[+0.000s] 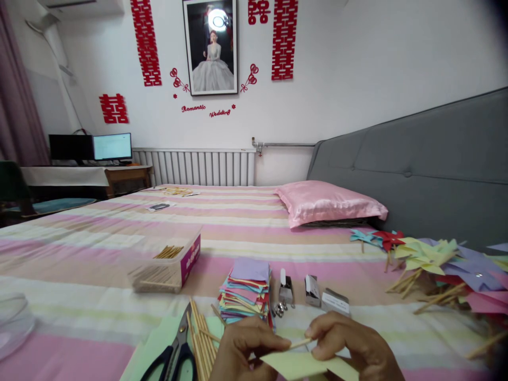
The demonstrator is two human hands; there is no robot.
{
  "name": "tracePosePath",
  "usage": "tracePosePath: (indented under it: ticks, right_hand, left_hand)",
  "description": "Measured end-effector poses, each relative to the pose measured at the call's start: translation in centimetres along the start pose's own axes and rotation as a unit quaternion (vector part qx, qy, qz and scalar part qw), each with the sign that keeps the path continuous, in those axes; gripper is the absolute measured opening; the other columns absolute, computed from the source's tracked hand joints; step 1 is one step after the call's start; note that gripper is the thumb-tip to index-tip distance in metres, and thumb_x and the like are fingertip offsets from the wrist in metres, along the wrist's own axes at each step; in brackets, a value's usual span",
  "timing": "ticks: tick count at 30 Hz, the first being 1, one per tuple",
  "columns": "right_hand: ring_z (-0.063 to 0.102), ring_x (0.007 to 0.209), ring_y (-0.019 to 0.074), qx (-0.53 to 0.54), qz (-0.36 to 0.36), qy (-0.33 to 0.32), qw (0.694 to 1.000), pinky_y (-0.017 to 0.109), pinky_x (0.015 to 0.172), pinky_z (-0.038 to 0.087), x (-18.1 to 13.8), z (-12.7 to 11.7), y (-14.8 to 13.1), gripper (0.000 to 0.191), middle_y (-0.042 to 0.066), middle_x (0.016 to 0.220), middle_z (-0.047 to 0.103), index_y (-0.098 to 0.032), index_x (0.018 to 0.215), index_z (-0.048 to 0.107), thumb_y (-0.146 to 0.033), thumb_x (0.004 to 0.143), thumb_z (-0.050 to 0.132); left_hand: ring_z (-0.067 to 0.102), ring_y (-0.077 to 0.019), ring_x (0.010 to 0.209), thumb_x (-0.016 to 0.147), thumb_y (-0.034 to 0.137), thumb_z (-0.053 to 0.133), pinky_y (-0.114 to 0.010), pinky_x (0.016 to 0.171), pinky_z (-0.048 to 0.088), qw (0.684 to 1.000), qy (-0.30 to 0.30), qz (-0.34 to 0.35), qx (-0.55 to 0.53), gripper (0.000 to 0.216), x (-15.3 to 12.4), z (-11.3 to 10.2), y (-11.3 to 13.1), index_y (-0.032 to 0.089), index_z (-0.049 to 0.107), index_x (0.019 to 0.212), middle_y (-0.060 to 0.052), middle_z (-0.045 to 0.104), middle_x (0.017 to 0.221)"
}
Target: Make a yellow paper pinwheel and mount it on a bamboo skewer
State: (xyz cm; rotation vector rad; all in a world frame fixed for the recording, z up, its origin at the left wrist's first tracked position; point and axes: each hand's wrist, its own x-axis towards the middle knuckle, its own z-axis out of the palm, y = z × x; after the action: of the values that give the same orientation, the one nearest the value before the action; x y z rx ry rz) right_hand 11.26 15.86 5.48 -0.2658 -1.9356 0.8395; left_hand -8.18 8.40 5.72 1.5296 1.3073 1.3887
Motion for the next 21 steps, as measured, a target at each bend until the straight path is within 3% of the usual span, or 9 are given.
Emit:
tracePosePath:
  ticks: [10,14,18,21]
  right_hand:
    - [0.067,0.070,0.0164,0.015,0.024,-0.003,1.000,0.021,0.062,0.052,-0.3,-0.1,0.3,0.037,-0.001,0.084,0.068,-0.030,0.080,0.067,-0.003,0.057,0.074]
    - [0.067,0.068,0.0151,0.011,0.026,0.010,1.000,0.019,0.060,0.051,-0.2,0.0,0.1,0.037,-0.002,0.082,0.067,-0.030,0.079,0.066,-0.002,0.055,0.075]
    - [0.067,0.062,0.0163,0.018,0.017,0.030,0.999,0.020,0.055,0.052,0.2,0.1,-0.5,0.028,0.001,0.077,0.069,-0.029,0.077,0.068,-0.010,0.058,0.077]
    - [0.066,0.055,0.0172,0.022,-0.004,0.045,0.999,0.021,0.050,0.053,0.6,0.2,-0.7,0.010,0.004,0.070,0.069,-0.026,0.072,0.070,-0.026,0.064,0.076]
  left_hand:
    - [0.057,-0.0169,0.069,0.058,0.001,0.059,-0.024,0.058,0.041,0.999,-0.012,-0.040,-0.020,0.030,0.0,0.3,0.7,0.019,0.075,0.076,-0.005,0.058,0.071]
    - [0.058,-0.0177,0.067,0.056,0.005,0.063,-0.025,0.057,0.041,0.999,0.023,-0.042,-0.014,0.023,-0.1,0.5,1.0,0.018,0.075,0.071,-0.005,0.058,0.069]
    - [0.054,-0.0166,0.063,0.057,0.016,0.068,-0.025,0.055,0.038,0.998,0.028,-0.060,0.000,0.011,-0.1,0.9,1.3,0.016,0.074,0.067,-0.005,0.056,0.065]
    - [0.052,-0.0149,0.062,0.057,0.014,0.067,-0.024,0.055,0.035,0.997,0.017,-0.072,-0.017,0.013,0.0,1.0,1.6,0.019,0.075,0.065,-0.003,0.055,0.065]
